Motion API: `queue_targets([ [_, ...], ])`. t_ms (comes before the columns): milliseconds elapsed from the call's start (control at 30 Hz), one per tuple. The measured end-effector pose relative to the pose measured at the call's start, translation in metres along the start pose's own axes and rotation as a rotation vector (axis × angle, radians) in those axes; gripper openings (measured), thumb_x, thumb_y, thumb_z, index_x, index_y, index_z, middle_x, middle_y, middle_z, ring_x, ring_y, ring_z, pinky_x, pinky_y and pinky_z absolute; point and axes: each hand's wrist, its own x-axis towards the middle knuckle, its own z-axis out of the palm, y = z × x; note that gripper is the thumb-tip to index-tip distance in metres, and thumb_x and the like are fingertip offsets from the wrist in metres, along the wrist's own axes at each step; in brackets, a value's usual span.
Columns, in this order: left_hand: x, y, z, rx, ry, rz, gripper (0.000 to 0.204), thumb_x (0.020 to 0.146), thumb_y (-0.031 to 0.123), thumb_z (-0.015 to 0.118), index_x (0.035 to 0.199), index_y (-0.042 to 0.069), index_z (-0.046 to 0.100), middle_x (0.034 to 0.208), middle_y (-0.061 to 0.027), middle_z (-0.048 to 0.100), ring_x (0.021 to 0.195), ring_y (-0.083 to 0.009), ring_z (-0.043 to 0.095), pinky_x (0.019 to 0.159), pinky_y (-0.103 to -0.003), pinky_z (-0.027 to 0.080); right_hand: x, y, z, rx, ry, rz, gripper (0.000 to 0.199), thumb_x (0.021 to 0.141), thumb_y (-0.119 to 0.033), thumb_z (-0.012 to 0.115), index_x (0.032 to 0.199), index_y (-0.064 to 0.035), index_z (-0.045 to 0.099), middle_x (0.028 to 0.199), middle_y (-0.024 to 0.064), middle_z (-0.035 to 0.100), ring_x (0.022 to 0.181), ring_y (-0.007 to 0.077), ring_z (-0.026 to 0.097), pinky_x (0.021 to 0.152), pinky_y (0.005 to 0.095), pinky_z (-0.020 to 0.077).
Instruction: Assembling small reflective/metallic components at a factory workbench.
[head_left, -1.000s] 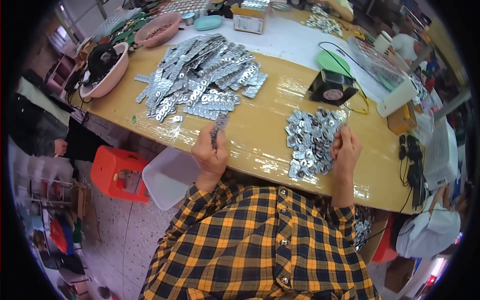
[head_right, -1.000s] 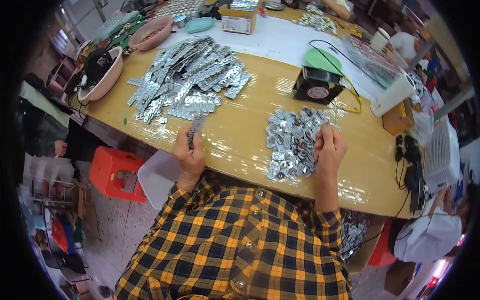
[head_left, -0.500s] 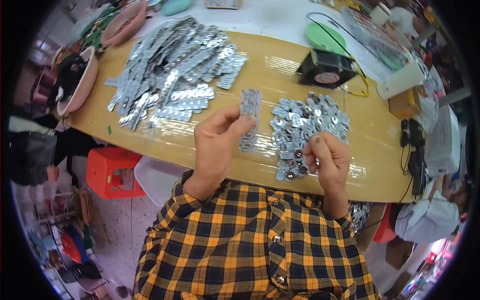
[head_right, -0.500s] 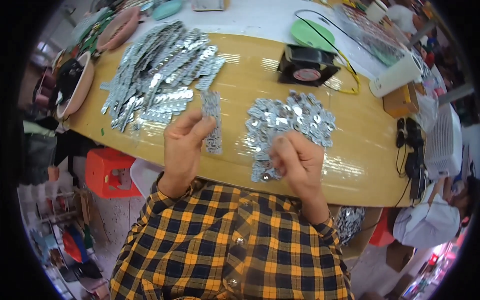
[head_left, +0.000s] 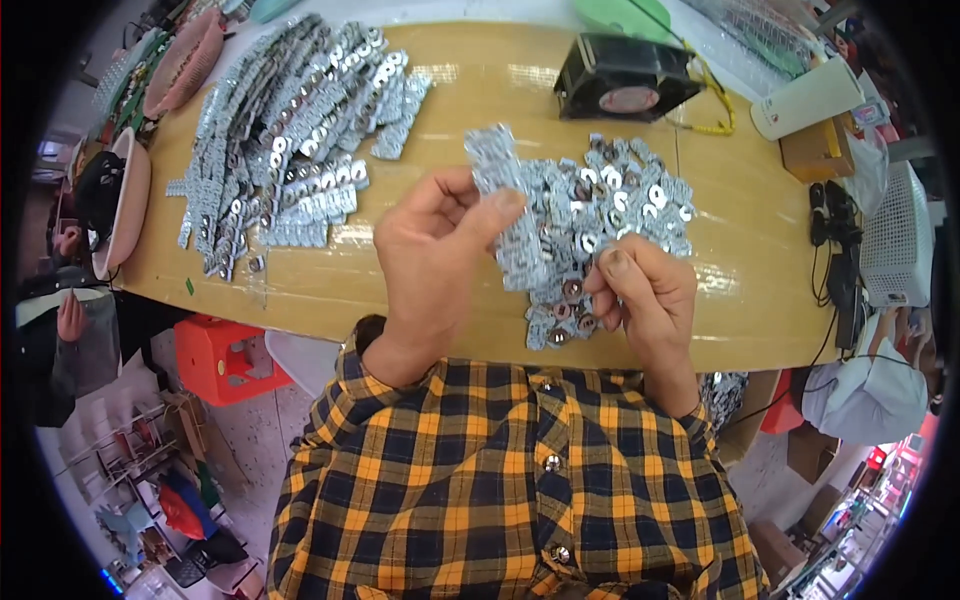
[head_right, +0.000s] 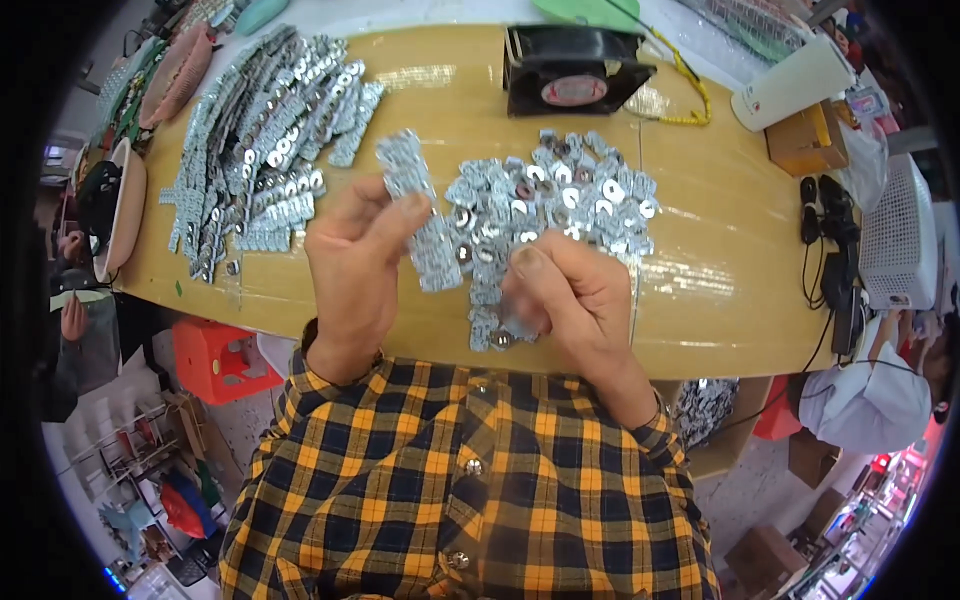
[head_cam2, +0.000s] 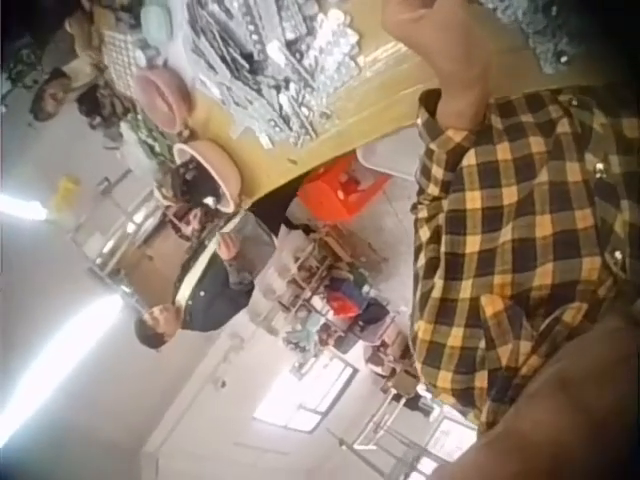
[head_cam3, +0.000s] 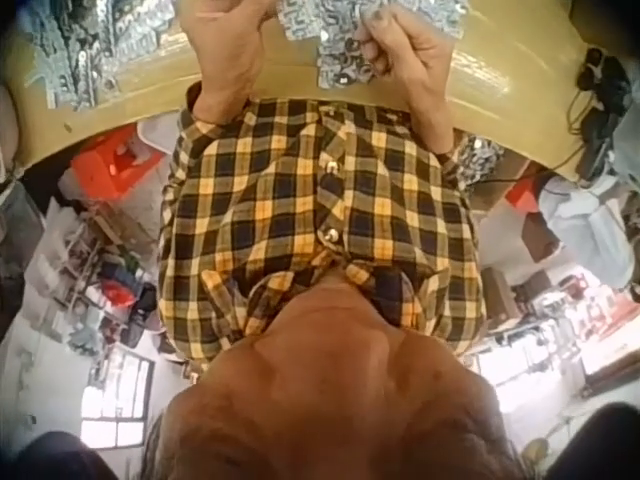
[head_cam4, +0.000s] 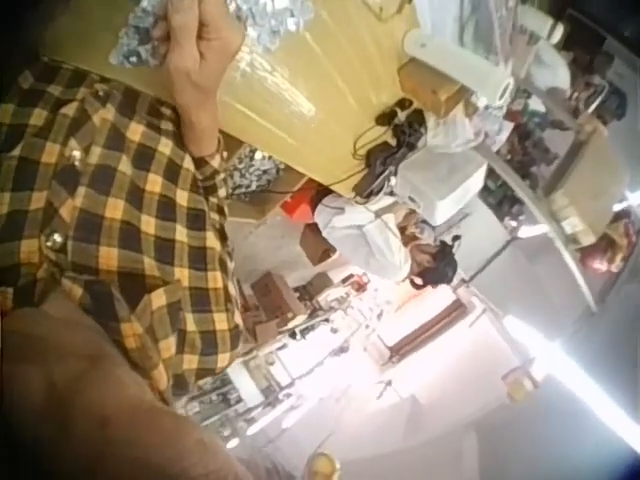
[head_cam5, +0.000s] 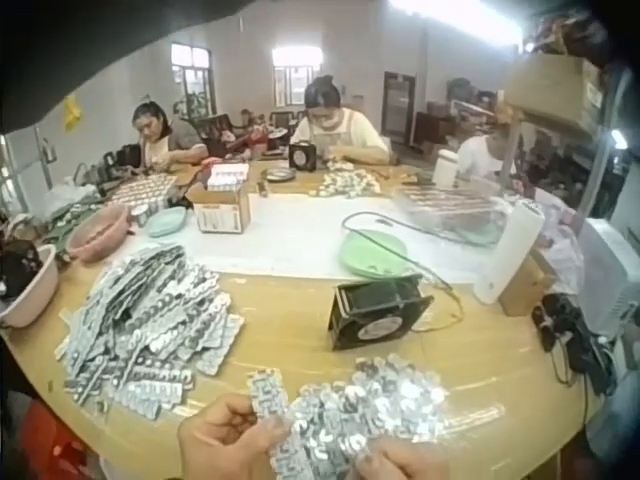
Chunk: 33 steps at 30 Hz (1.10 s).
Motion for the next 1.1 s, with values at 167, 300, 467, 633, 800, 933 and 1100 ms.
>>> queue_targets([
  [167,0.006,0.000,-0.002,-0.167,0.012,0.004,0.023,0.083,0.002,0.071,0.103,-0.001,0.059,0.089,-0.0045,0.064,0.072,-0.0079,0.061,0.060,-0.022,0.052,-0.004,0.012,0.005,-0.123,-0.079,-0.148,0.029,0.099,-0.020,0.051,0.079,-0.0008,0.062,0.070,0.0011,0.061,0.057,0.0046,0.053,0.050,0.0184,0.0398],
  [300,0.000,-0.003,-0.001,-0.199,-0.026,0.007,0.027,0.084,0.001,0.070,0.109,-0.001,0.057,0.096,-0.0071,0.065,0.077,-0.0117,0.064,0.063,-0.026,0.057,0.003,0.015,0.015,-0.112,-0.045,-0.271,0.022,0.095,-0.008,0.054,0.077,0.0024,0.061,0.060,0.0048,0.057,0.051,0.0094,0.052,0.048,0.0241,0.0396],
  [467,-0.007,-0.012,-0.003,-0.216,-0.017,-0.015,0.029,0.084,0.001,0.070,0.110,-0.001,0.056,0.097,-0.0076,0.065,0.080,-0.0116,0.064,0.066,-0.027,0.057,0.002,0.015,0.018,-0.115,0.005,-0.305,0.022,0.095,-0.008,0.054,0.077,0.0027,0.060,0.061,0.0054,0.057,0.051,0.0114,0.054,0.047,0.0250,0.0401],
  [633,-0.013,-0.014,-0.006,-0.252,-0.047,-0.065,0.033,0.085,0.001,0.070,0.114,-0.002,0.055,0.100,-0.0085,0.064,0.084,-0.0117,0.064,0.073,-0.025,0.055,0.009,0.014,0.012,-0.318,0.051,-0.438,0.019,0.094,-0.007,0.056,0.077,0.0026,0.060,0.060,0.0068,0.055,0.049,0.0150,0.053,0.047,0.0268,0.0392],
  [800,0.012,0.008,-0.022,0.592,-0.136,0.563,0.044,0.081,0.002,0.070,0.121,-0.003,0.054,0.105,-0.0086,0.065,0.090,-0.0181,0.064,0.082,-0.029,0.050,0.017,0.008,-0.006,-0.351,-0.094,-0.423,0.027,0.097,-0.015,0.053,0.076,0.0006,0.059,0.057,0.0012,0.053,0.046,0.0064,0.049,0.042,0.0213,0.0344],
  [933,0.019,0.027,-0.014,0.916,-0.787,0.474,0.028,0.078,0.006,0.074,0.103,-0.001,0.065,0.083,-0.0053,0.067,0.074,-0.0180,0.064,0.066,-0.029,0.050,0.025,0.000,-0.013,-0.461,-0.188,-0.539,0.023,0.094,-0.013,0.056,0.076,0.0013,0.059,0.055,0.0030,0.051,0.046,0.0097,0.049,0.044,0.0251,0.0351],
  [1100,0.036,0.023,-0.013,0.577,-0.916,0.040,0.011,0.084,0.007,0.071,0.091,0.000,0.067,0.075,-0.0021,0.065,0.062,-0.0067,0.059,0.054,-0.020,0.044,0.027,0.000,-0.022,-0.512,-0.233,-0.501,0.023,0.093,-0.013,0.056,0.076,0.0019,0.057,0.056,0.0044,0.051,0.045,0.0114,0.049,0.043,0.0269,0.0354],
])
